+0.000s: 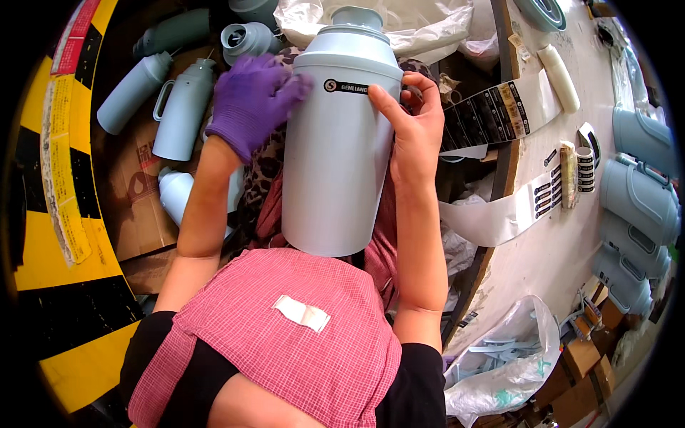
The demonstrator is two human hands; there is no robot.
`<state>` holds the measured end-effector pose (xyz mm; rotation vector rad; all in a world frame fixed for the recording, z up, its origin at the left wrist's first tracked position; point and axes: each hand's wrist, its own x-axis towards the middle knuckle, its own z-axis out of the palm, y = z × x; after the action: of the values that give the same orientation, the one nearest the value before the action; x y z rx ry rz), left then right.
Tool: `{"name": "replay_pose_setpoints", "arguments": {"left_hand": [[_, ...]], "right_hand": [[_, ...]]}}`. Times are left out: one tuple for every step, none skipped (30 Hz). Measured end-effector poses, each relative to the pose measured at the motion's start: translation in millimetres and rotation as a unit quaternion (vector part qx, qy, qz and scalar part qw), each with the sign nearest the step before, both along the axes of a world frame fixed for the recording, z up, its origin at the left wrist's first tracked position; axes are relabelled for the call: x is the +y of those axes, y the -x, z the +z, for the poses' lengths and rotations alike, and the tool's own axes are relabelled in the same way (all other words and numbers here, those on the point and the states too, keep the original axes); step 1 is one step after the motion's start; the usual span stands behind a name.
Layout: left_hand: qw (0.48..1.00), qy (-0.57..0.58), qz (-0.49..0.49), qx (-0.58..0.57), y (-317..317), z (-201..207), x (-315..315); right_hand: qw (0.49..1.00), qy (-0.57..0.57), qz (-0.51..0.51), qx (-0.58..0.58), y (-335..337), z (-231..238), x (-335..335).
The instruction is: The person handles light blue plastic jugs, applying several adhesive labels and stickers to the exterior by hand while holding the objects in their lap.
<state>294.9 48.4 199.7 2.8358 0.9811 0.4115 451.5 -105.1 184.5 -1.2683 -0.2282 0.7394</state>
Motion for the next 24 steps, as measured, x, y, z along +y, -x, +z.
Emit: {"name": "replay_pose_setpoints", "arguments": {"left_hand": [[0.996,0.074,0.015,-0.049,10.9,-15.3,8.1],[0.984,0.146,0.028,-0.098,13.0,-15.0,13.8],[0.972,0.123,0.002,-0.198,13.4,-15.0,10.9],[0.972,0.125,-0.008,-0.2,0.9,-12.8,3.1],[0.97,0.081,-0.032,-0.229,-12.0,-7.2,-10.7],[0.964,0.039,-0.059,-0.257,-19.9,-4.1,-21.8],[0.961,0.132,-0.096,-0.224,-23.6,-14.3,-28.2],[0.957,0.139,-0.122,-0.225,-17.5,-24.2,-28.2],[0.937,0.181,-0.195,-0.225,-4.2,-33.5,-10.4],[0.91,0.221,-0.272,-0.221,2.7,-40.3,11.7],[0.863,0.459,-0.127,-0.165,8.3,-21.2,13.3],[0.939,0.284,-0.168,-0.094,19.9,-43.8,55.2],[0.944,-0.162,-0.278,-0.079,18.8,-72.2,111.0],[0.919,0.214,-0.251,-0.216,-8.6,-36.9,99.2],[0.903,0.258,-0.268,-0.214,-30.6,-7.9,66.0],[0.887,0.301,-0.28,-0.212,-44.7,7.5,33.1],[0.923,0.18,-0.321,-0.114,-49.8,5.2,26.6],[0.933,0.045,-0.355,-0.028,-60.2,-3.7,32.8],[0.921,0.142,-0.356,-0.071,-64.7,-14.3,42.9],[0.898,0.242,-0.352,-0.107,-72.8,-30.2,56.5],[0.877,0.362,-0.268,-0.164,-82.5,-11.7,75.8],[0.832,0.482,-0.173,-0.215,-96.7,-6.2,90.0],[0.852,0.432,-0.2,-0.219,-111.9,-8.5,95.1],[0.877,0.079,-0.454,-0.135,-132.9,-24.6,158.5]], "right_hand": [[0.999,-0.014,0.039,0.032,-4.0,1.0,-5.7],[0.999,-0.021,0.036,0.029,-6.4,-3.3,-5.5],[0.997,-0.05,0.04,0.047,-8.5,-10.3,-5.5],[0.995,-0.073,0.038,0.064,-10.2,-18.0,-10.0],[0.992,-0.102,0.023,0.074,-5.2,-16.0,-10.1],[0.993,-0.102,-0.006,0.062,0.2,-9.9,-17.3],[0.997,-0.06,-0.037,0.025,5.1,-6.5,-34.6],[0.997,-0.017,-0.077,-0.014,7.1,-4.5,-57.2],[0.995,0.009,-0.094,-0.043,6.9,-2.4,-88.2],[0.993,0.013,-0.091,-0.077,8.7,-2.9,-123.3],[0.991,0.076,-0.064,-0.094,5.3,3.4,-165.1],[0.984,0.143,-0.033,-0.1,11.8,19.3,-207.8],[0.973,0.204,-0.009,-0.105,15.5,32.8,-246.3],[0.954,0.275,-0.017,-0.119,20.3,40.7,-292.4],[0.938,0.329,-0.037,-0.105,32.3,49.9,-330.8],[0.919,0.38,-0.053,-0.091,48.2,60.9,-366.6],[0.89,0.446,-0.013,-0.088,67.9,71.1,-408.0],[0.884,0.467,-0.017,0.004,100.3,81.8,-436.6],[0.861,0.503,-0.005,0.083,129.6,85.1,-456.3],[0.831,0.532,0.01,0.164,158.5,80.3,-471.9],[0.8,0.577,0.003,0.163,186.9,65.1,-485.9],[0.761,0.628,-0.004,0.164,221.6,35.7,-502.1],[0.734,0.674,-0.014,0.084,255.4,-7.2,-528.7],[0.697,0.717,0.0,-0.006,270.6,-52.4,-549.2]]}}
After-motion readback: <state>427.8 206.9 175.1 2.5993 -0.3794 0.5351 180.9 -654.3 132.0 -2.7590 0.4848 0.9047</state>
